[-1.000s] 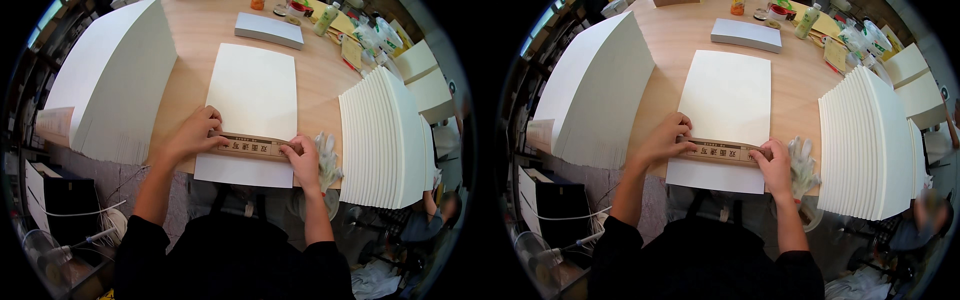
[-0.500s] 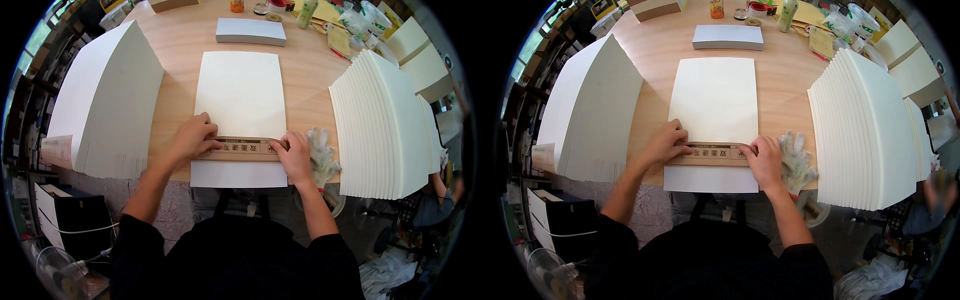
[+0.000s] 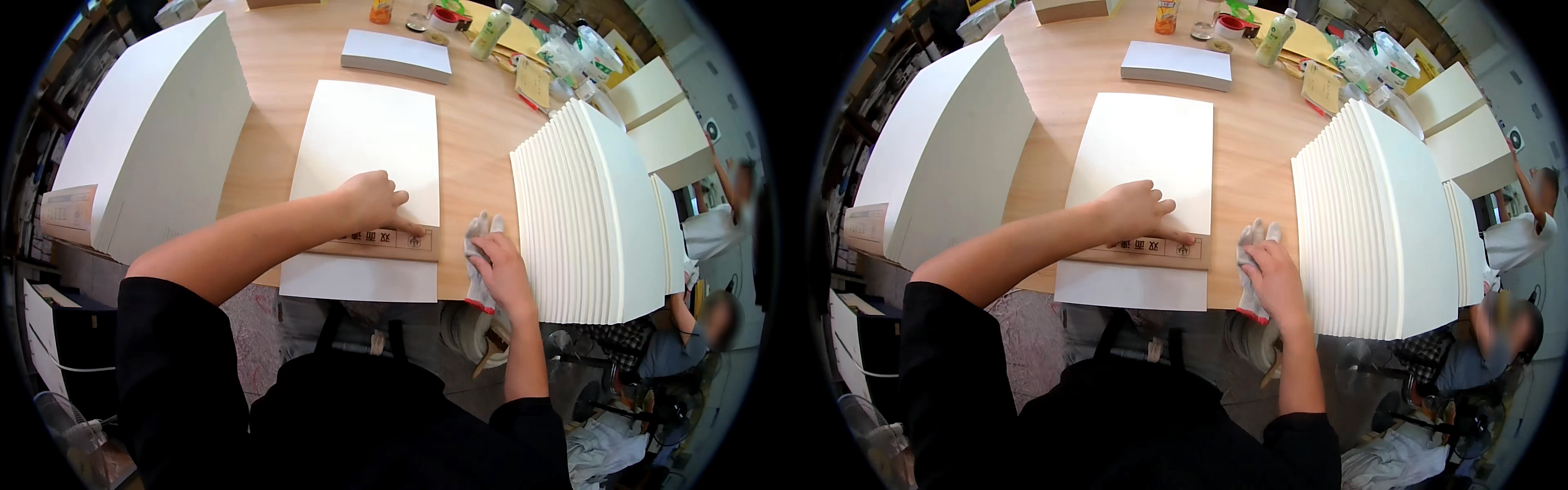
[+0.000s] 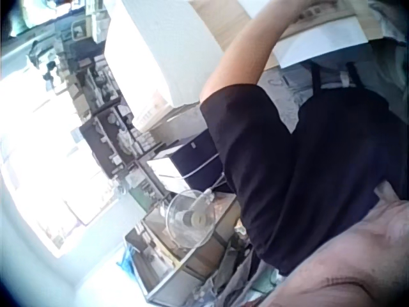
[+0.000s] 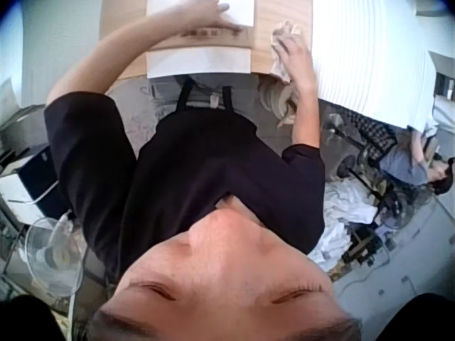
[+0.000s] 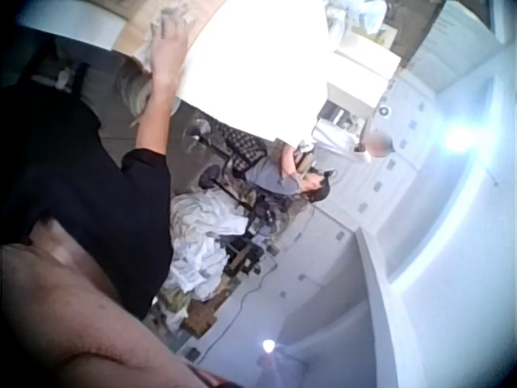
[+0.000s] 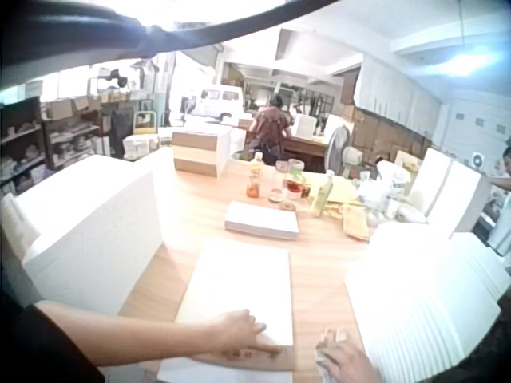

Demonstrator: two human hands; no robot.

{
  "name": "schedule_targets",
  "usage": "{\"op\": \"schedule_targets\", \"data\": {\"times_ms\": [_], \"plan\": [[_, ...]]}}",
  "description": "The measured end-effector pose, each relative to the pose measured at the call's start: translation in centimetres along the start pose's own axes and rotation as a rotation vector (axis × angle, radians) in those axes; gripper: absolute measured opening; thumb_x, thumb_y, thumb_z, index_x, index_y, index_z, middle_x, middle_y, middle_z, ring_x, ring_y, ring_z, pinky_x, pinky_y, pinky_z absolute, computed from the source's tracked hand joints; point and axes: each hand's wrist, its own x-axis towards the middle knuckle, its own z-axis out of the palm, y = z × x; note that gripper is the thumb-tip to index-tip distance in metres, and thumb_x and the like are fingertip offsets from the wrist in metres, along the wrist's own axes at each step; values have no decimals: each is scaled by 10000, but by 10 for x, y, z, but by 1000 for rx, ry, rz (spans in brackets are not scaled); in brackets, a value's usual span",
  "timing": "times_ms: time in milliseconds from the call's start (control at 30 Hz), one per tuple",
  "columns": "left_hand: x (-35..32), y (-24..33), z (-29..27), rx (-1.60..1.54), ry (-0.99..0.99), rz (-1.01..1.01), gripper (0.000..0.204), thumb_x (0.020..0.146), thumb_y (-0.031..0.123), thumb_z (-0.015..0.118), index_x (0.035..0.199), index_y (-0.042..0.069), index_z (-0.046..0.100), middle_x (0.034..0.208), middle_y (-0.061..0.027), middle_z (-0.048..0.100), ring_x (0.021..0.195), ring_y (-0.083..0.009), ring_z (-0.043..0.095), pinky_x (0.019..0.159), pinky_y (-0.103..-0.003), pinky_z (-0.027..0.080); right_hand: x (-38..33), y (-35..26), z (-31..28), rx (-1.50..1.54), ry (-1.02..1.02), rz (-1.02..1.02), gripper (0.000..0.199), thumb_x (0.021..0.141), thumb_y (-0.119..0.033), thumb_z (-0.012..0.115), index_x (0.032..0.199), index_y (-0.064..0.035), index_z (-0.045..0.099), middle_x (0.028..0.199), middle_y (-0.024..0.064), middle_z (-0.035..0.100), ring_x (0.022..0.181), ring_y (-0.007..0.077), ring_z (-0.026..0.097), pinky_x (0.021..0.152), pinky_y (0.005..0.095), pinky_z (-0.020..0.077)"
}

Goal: The person repeatedly places a white cover sheet over a stack of pages, aligns them, and uses a wooden ruler to press the spine. They then lift the assembled unit and place it onto a growing stack. This cycle repeats throughout the clip.

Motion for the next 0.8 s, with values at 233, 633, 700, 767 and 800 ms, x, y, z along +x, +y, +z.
{"op": "schedule_targets", "data": {"times_ms": [233, 633, 700, 767, 800], "plan": [[0, -13, -1, -50, 13, 57, 1150, 635, 261, 956, 1553, 602, 353, 1187, -1, 660, 1107, -218, 678, 919, -326, 489, 7, -42, 29, -5, 89, -329, 206, 851, -21, 730, 1056, -6, 718, 985, 128, 677, 940, 318, 662, 817, 421, 539], [14, -14, -3, -122, -57, 28, 899, 855, 355, 843, 1526, 676, 338, 1357, 6, 635, 1211, -225, 669, 987, -376, 537, 78, -199, 198, 118, 52, -710, 272, 774, -129, 660, 1007, -2, 716, 1021, 147, 690, 1019, 343, 666, 889, 489, 544], [9, -15, -11, -129, -52, 49, 1020, 764, 346, 915, 1535, 669, 331, 1348, -6, 637, 1212, -225, 663, 981, -368, 527, 80, -204, 196, 43, 155, -733, 232, 769, -129, 662, 956, -4, 718, 983, 140, 695, 1006, 337, 674, 882, 487, 544], [2, -14, -14, -113, 6, 10, 1204, 626, 324, 988, 1569, 626, 303, 1302, -17, 650, 1194, -215, 652, 990, -343, 489, 72, -200, 168, -100, 54, -755, 211, 777, -138, 668, 940, -12, 716, 982, 134, 691, 1004, 327, 672, 874, 482, 548], [8, -11, -9, -100, 21, -17, 1243, 604, 320, 999, 1584, 608, 290, 1287, -14, 653, 1184, -213, 652, 988, -339, 482, 70, -196, 153, -178, 4, -751, 202, 781, -143, 672, 932, -16, 715, 982, 131, 689, 1004, 322, 672, 870, 480, 550]]}}
